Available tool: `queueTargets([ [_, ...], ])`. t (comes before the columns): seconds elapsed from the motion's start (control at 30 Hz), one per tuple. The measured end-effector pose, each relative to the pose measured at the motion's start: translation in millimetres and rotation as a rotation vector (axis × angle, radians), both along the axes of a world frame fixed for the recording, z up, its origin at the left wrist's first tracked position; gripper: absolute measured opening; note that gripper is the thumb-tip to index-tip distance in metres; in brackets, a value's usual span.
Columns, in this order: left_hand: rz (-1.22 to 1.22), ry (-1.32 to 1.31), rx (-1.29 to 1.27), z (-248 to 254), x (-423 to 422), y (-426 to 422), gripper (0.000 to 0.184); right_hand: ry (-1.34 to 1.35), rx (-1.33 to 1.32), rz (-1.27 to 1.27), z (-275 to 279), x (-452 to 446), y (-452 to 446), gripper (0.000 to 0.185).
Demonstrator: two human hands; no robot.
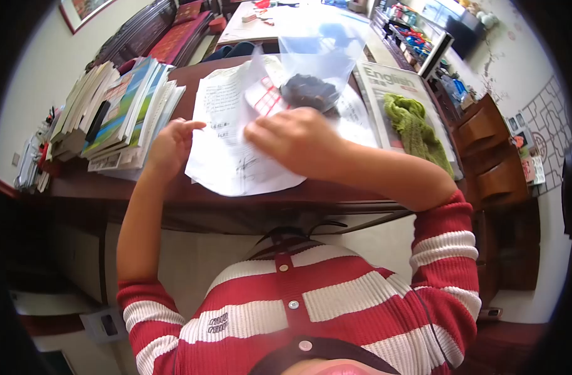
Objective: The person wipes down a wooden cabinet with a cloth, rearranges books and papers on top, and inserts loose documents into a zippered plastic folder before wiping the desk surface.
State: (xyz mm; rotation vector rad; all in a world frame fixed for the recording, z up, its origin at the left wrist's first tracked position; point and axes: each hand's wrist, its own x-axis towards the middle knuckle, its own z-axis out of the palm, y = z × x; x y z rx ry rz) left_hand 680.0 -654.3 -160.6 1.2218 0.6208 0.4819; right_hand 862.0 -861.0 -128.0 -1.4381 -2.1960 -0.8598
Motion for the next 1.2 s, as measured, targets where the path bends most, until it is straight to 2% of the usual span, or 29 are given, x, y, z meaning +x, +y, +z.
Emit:
queueTargets([
  [0.03, -0.019, -0.045, -0.188, 4.7, 0.0, 0.2, 0.054, -0.091, -0.074, 0.008, 1.6, -10.9, -1.9, 0.019],
  [0.07, -0.081, 0.003, -0.168, 2.9, -2.3, 9.8, 0.073, -0.110, -0.148, 0.086, -12.2, -18.8, 4.8, 0.021],
  [0.1, -0.199, 0.070, -0.103, 12.7, 0.1, 12.9, 0.076, -0.129, -0.221, 0.166, -14.8, -26.0, 8.9, 0.023],
  [0.17, -0.142, 0.217, 0.062, 23.4, 9.6, 1.1, 0.074, 0.069, -0.139, 0.185, -11.3, -20.2, 0.2, 0.029],
  [0.2, -0.201, 0.333, 0.382, 18.4, 14.9, 9.3, 0.069, 0.172, -0.097, 0.201, -2.6, -19.0, -6.8, 0.032],
  [0.23, -0.258, 0.448, 0.700, 13.0, 21.2, 19.9, 0.064, 0.298, 0.124, 0.115, 6.5, -5.6, -16.0, 0.043],
  [0.27, -0.247, 0.591, 0.746, 17.7, 27.5, 14.7, 0.050, 0.358, 0.326, 0.005, 3.1, 25.9, -14.9, 0.056],
  [0.3, -0.239, 0.580, 0.731, 16.2, 32.5, 13.3, 0.049, 0.369, 0.609, -0.092, 18.0, 45.7, -23.7, 0.064],
  [0.33, -0.227, 0.566, 0.717, 15.0, 37.6, 12.7, 0.047, 0.314, 0.750, -0.308, 28.5, 62.1, -34.7, 0.082],
  [0.37, -0.219, 0.555, 0.704, 13.7, 41.5, 11.4, 0.045, 0.491, 0.655, -0.414, 20.1, 81.0, -38.2, 0.093],
  [0.43, -0.230, 0.456, 0.532, 15.6, 46.1, 10.1, 0.038, 1.084, 0.362, -0.332, -9.0, 94.6, -21.2, 0.084],
  [0.53, -0.261, 0.357, 0.400, 13.7, 52.5, 13.1, 0.030, 1.494, -0.259, -0.203, -20.1, 104.4, -12.3, 0.053],
  [0.63, -0.243, 0.276, 0.403, 9.0, 50.0, 14.3, 0.023, 1.619, 0.025, -0.217, -6.4, 118.4, 3.5, 0.038],
  [0.73, -0.133, 0.315, 0.633, 13.4, 23.9, 26.0, 0.018, 1.606, 0.188, -0.169, 15.2, 152.3, 13.5, 0.037],
  [0.87, -0.012, 0.227, 0.521, 1.7, -17.5, 39.5, 0.015, 1.454, 0.102, -0.228, 0.1, 209.4, 34.1, 0.045],
  [0.97, 0.105, 0.175, 0.438, 3.0, -36.3, 17.8, 0.021, 1.449, -0.013, -0.420, -33.7, 239.9, 31.8, 0.061],
  [1.0, 0.118, 0.172, 0.417, 2.0, -41.9, 12.7, 0.030, 1.462, -0.001, -0.539, -2.3, 184.0, 8.0, 0.079],
  [1.07, 0.141, 0.122, 0.320, -0.3, -53.7, 2.2, 0.031, 1.321, 0.045, -0.669, -32.4, 223.1, -3.6, 0.090],
  [1.13, 0.131, 0.033, 0.200, -10.0, -69.2, 4.2, 0.038, 0.909, 0.293, -0.615, -21.9, 131.2, -30.9, 0.095],
  [1.2, 0.127, -0.001, 0.126, -10.6, -79.0, -5.7, 0.041, 0.863, -0.181, -0.218, -6.4, 40.2, -55.7, 0.094],
])
